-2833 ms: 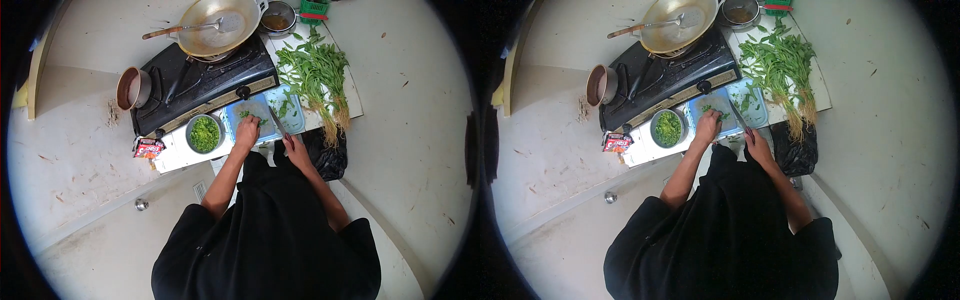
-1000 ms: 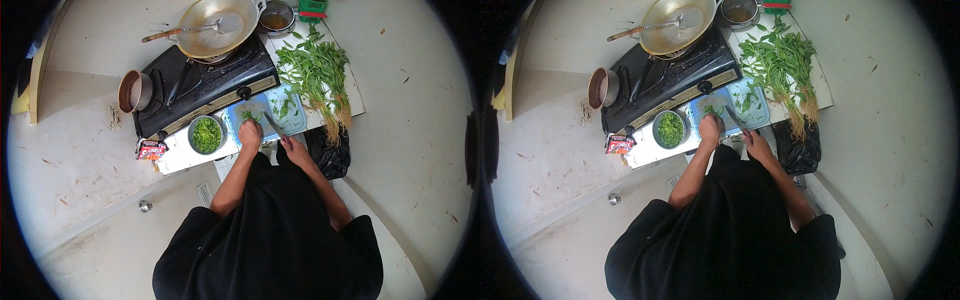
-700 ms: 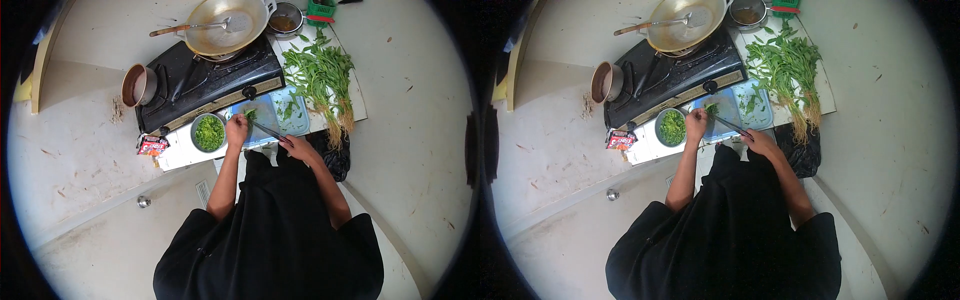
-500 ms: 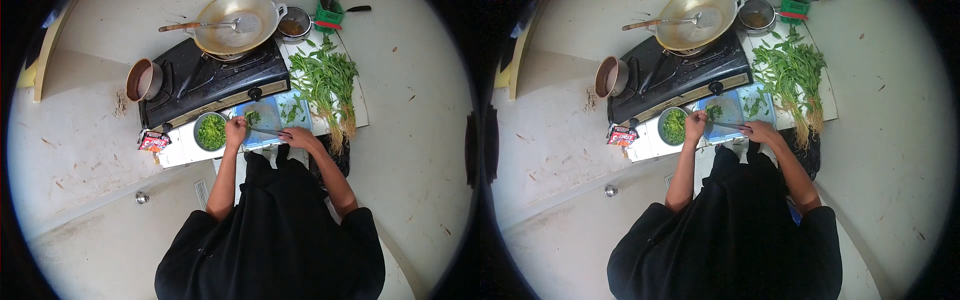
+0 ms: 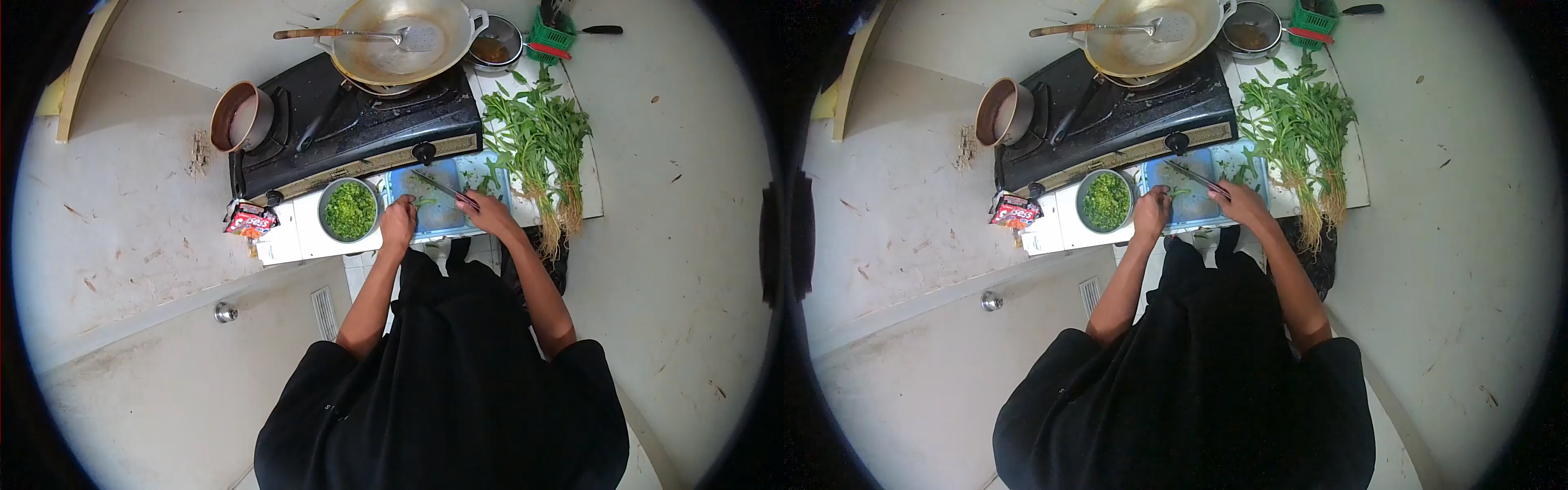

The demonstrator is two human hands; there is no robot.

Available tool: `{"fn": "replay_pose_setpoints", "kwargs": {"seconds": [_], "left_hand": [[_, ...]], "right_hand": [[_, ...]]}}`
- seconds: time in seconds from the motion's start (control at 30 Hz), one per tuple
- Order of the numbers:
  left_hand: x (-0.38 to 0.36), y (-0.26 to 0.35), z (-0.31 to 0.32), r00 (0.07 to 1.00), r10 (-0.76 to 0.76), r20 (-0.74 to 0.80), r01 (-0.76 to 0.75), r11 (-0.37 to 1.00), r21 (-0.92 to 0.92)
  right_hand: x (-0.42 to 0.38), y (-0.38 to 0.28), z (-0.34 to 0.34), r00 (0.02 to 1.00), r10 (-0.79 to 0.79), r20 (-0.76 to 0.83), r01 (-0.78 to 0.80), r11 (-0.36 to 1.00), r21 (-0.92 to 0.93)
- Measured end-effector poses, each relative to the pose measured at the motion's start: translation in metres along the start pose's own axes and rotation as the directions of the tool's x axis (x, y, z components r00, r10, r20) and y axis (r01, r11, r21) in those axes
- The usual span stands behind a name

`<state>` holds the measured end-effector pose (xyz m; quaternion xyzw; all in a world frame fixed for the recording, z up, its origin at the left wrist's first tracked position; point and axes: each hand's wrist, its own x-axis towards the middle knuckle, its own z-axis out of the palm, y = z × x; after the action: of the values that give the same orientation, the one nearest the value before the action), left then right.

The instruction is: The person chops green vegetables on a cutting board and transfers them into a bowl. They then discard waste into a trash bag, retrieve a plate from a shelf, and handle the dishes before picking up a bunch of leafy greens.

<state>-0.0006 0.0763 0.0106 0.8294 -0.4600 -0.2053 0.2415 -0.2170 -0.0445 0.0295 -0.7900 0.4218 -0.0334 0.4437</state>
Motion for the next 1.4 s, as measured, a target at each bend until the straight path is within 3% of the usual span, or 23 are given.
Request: {"fn": "replay_pose_setpoints", "kwargs": {"seconds": [0.03,0.1,0.3,0.43,0.53,0.63,0.7,0.73,0.8,0.83,0.9,0.93,1.07,1.23,1.4], "left_hand": [[-0.003,-0.003,0.003,1.0,0.002,0.004,-0.002,1.0,-0.001],[-0.007,-0.008,0.006,0.969,0.199,-0.148,-0.182,0.975,0.125],[-0.026,0.008,0.013,0.942,0.254,-0.22,-0.194,0.946,0.258],[-0.028,0.013,0.013,0.94,0.252,-0.229,-0.182,0.941,0.286],[-0.02,0.008,0.016,0.967,0.181,-0.177,-0.133,0.959,0.25],[-0.007,0.006,0.017,0.99,0.122,-0.064,-0.09,0.927,0.365],[-0.003,0.002,0.02,0.991,0.079,-0.104,-0.064,0.987,0.145],[-0.001,-0.003,0.021,0.992,0.077,-0.104,-0.062,0.988,0.144],[0.004,-0.013,0.016,0.989,0.124,-0.084,-0.134,0.983,-0.127],[0.005,-0.016,0.014,0.989,0.122,-0.083,-0.132,0.983,-0.128],[0.008,-0.024,0.011,0.994,0.052,0.096,-0.016,0.936,-0.352],[0.011,-0.03,0.013,0.984,0.018,0.176,0.049,0.928,-0.37],[0.011,-0.029,0.01,0.975,-0.026,0.223,0.115,0.911,-0.397],[0.014,-0.014,-0.004,0.951,-0.152,0.269,0.283,0.776,-0.563],[0.014,-0.011,-0.008,0.983,-0.09,0.162,0.169,0.794,-0.584]], "right_hand": [[-0.006,0.001,0.001,0.999,0.031,-0.006,-0.031,0.999,0.021],[-0.02,0.004,0.002,1.0,0.024,-0.02,-0.023,0.998,0.059],[-0.046,0.013,0.007,0.997,0.069,-0.039,-0.065,0.992,0.108],[-0.058,0.017,0.012,0.994,0.074,-0.082,-0.062,0.989,0.138],[-0.062,0.021,0.014,0.994,0.09,-0.059,-0.082,0.989,0.124],[-0.062,0.019,0.015,0.993,0.104,-0.046,-0.098,0.988,0.12],[-0.062,0.017,0.016,0.994,0.097,-0.054,-0.091,0.99,0.108],[-0.062,0.016,0.016,0.993,0.095,-0.068,-0.088,0.991,0.099],[-0.063,0.016,0.015,0.993,0.098,-0.061,-0.09,0.99,0.112],[-0.063,0.017,0.015,0.994,0.098,-0.056,-0.091,0.988,0.125],[-0.065,0.018,0.017,0.993,0.101,-0.063,-0.092,0.988,0.126],[-0.065,0.019,0.017,0.992,0.102,-0.072,-0.092,0.988,0.127],[-0.068,0.026,0.022,0.992,0.098,-0.074,-0.087,0.987,0.135],[-0.068,0.029,0.021,0.993,0.096,-0.066,-0.088,0.99,0.106],[-0.07,0.021,0.012,0.989,0.135,-0.064,-0.127,0.986,0.112]]}}
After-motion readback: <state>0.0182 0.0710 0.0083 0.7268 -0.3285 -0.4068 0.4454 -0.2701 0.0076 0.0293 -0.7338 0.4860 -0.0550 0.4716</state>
